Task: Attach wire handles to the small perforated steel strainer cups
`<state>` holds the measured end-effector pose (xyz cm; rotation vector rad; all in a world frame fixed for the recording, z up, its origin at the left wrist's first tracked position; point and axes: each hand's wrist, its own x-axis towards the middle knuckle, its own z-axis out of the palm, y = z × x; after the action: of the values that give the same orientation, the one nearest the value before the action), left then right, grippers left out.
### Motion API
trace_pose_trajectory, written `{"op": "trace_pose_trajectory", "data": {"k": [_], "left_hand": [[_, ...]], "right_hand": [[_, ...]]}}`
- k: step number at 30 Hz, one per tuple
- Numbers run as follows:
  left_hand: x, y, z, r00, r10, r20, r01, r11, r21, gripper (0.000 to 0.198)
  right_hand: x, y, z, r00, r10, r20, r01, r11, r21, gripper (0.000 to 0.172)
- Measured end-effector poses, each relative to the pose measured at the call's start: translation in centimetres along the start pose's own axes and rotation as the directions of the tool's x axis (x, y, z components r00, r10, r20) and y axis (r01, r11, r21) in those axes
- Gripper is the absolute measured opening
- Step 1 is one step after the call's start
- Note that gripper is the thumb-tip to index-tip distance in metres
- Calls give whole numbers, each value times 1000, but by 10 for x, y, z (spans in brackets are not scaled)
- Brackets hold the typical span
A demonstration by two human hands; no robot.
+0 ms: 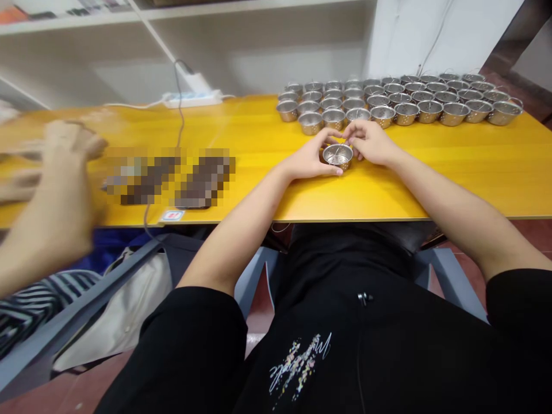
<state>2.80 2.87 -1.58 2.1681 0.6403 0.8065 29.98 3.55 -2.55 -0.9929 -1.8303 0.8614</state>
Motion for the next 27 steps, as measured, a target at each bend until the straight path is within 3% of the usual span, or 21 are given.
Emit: {"op": "trace_pose_trajectory", "data": {"k": [9,17,27], "left_hand": [[1,2,1,1000,-5,19,4,999,35,122],[2,-4,1,1000,-21,-3,21,999,24,115],[4,-6,1,1000,1,-3,-1,999,38,115]], "right_hand": [[5,8,-1,998,47,42,-50,997,60,33],[3,3,0,993,79,84,-81,997,21,20],[-8,-24,2,988,146,54,-144,989,-46,8]]}}
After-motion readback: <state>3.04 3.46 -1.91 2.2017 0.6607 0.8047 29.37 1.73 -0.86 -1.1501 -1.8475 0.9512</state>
